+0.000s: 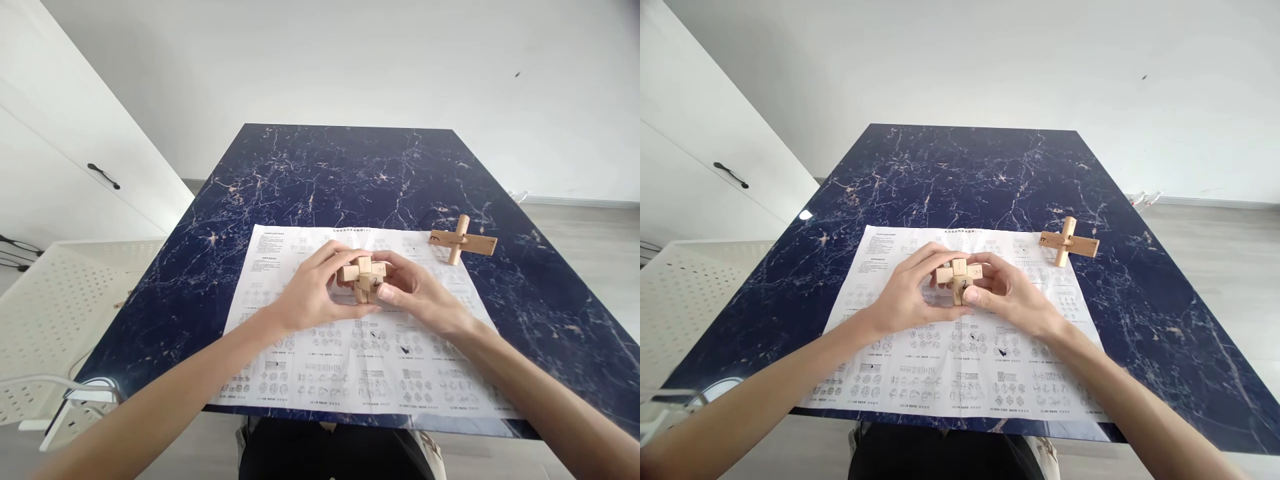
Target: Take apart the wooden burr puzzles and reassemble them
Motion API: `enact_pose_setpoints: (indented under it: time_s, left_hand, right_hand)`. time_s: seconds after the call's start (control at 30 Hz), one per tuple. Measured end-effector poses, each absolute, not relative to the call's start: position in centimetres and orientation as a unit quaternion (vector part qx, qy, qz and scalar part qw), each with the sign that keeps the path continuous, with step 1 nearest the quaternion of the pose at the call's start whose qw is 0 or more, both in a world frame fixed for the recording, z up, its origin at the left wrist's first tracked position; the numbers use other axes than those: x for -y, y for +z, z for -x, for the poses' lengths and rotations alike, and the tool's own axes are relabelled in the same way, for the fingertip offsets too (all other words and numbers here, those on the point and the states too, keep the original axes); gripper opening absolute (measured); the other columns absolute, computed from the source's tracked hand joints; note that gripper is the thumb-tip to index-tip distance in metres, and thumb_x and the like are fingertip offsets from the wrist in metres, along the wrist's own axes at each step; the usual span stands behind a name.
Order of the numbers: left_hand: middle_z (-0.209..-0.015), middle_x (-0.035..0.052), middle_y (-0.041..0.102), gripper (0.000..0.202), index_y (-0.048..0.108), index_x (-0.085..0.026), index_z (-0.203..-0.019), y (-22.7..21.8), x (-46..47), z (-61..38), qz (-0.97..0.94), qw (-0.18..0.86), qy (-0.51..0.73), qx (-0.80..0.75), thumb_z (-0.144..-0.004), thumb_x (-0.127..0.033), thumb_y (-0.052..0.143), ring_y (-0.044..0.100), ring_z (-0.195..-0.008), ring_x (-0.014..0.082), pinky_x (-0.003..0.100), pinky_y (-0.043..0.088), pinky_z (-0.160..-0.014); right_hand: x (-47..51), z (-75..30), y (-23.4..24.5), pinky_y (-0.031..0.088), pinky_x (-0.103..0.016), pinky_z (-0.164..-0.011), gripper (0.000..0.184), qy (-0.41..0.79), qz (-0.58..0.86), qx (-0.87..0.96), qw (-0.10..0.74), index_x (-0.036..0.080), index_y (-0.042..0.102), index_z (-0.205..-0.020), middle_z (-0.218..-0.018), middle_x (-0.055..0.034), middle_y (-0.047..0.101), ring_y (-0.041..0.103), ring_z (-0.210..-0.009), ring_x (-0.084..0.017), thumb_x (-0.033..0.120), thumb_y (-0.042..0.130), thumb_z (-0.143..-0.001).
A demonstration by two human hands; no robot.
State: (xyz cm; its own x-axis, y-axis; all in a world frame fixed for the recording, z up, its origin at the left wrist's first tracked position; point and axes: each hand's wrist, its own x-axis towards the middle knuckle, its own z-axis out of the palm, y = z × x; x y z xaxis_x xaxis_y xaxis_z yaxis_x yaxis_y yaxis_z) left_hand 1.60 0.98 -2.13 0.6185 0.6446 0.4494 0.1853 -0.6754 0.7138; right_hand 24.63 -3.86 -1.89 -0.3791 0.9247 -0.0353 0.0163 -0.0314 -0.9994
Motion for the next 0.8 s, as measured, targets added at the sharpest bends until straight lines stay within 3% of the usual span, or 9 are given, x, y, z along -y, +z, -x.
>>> enact_pose_setpoints:
  time_s: [0.1, 0.2, 0.3, 0.43, 0.6, 0.73, 0.8]
  left_hand:
    - [-0.109, 0.0046, 0.071, 0.062, 0.067, -0.024, -0.132, -1.64, -1.00, -1.70, -0.819, 0.356, 0.368, -0.260, -0.080, -0.046, 0.095, 0.066, -0.087, 0.0184, 0.034, 0.061, -0.076]
    - [-0.102, 0.0037, 0.071, 0.062, 0.070, -0.022, -0.129, -1.38, -0.87, -1.80, -0.806, 0.390, 0.363, -0.256, -0.078, -0.048, 0.095, 0.065, -0.081, 0.0171, 0.031, 0.058, -0.069]
    - [-0.098, 0.0027, 0.070, 0.065, 0.070, -0.022, -0.131, -1.48, -0.74, -1.85, -0.812, 0.388, 0.364, -0.240, -0.078, -0.049, 0.096, 0.063, -0.078, 0.0165, 0.031, 0.057, -0.068]
    - [-0.101, 0.0041, 0.072, 0.066, 0.070, -0.023, -0.132, -1.84, -0.83, -1.80, -0.832, 0.338, 0.381, -0.221, -0.078, -0.051, 0.096, 0.066, -0.084, 0.0187, 0.036, 0.061, -0.076]
    - [-0.104, 0.0039, 0.070, 0.069, 0.067, -0.023, -0.138, -2.12, -1.01, -1.64, -0.839, 0.321, 0.406, -0.169, -0.081, -0.048, 0.095, 0.067, -0.085, 0.0182, 0.036, 0.063, -0.077]
    - [-0.106, 0.0048, 0.070, 0.069, 0.067, -0.024, -0.136, -1.87, -1.12, -1.56, -0.835, 0.343, 0.382, -0.198, -0.080, -0.052, 0.094, 0.068, -0.088, 0.0199, 0.037, 0.062, -0.078]
    - [-0.117, 0.0073, 0.071, 0.066, 0.064, -0.025, -0.141, -1.70, -1.20, -1.53, -0.822, 0.372, 0.353, -0.247, -0.087, -0.054, 0.088, 0.068, -0.090, 0.0195, 0.035, 0.062, -0.077]
  right_hand:
    - [4.24, -24.48, -1.88, 0.062, -0.043, -0.090, 0.051, 0.481, 0.420, 0.657, 0.401, 0.024, 0.062, -0.139, -0.125, -0.0144, 0.077, 0.077, -0.109, -0.030, 0.063, 0.063, -0.106]
    - [4.41, -24.57, -1.98, 0.057, -0.039, -0.079, 0.043, 0.343, 0.452, 0.723, 0.393, 0.022, 0.066, -0.127, -0.106, -0.0106, 0.079, 0.075, -0.090, -0.026, 0.060, 0.053, -0.112]
    - [4.35, -24.72, -2.00, 0.048, -0.036, -0.067, 0.050, 0.275, 0.464, 0.750, 0.382, 0.021, 0.068, -0.105, -0.087, -0.0070, 0.074, 0.066, -0.071, -0.021, 0.063, 0.042, -0.114]
    - [4.15, -24.77, -1.87, 0.040, -0.033, -0.060, 0.060, 0.384, 0.459, 0.727, 0.336, 0.023, 0.055, -0.077, -0.069, -0.0013, 0.058, 0.050, -0.059, -0.015, 0.066, 0.035, -0.115]
    - [4.04, -24.84, -1.81, 0.031, -0.033, -0.055, 0.062, 0.547, 0.442, 0.644, 0.302, 0.024, 0.047, -0.074, -0.062, 0.0043, 0.039, 0.032, -0.054, -0.013, 0.073, 0.038, -0.111]
    - [4.01, -24.63, -1.70, 0.033, -0.033, -0.058, 0.065, 0.590, 0.433, 0.607, 0.310, 0.023, 0.051, -0.070, -0.061, 0.0025, 0.045, 0.038, -0.054, -0.013, 0.075, 0.044, -0.109]
    - [3.92, -24.46, -1.57, 0.036, -0.033, -0.059, 0.064, 0.621, 0.437, 0.559, 0.334, 0.021, 0.056, -0.071, -0.062, 0.0017, 0.048, 0.043, -0.055, -0.013, 0.073, 0.048, -0.109]
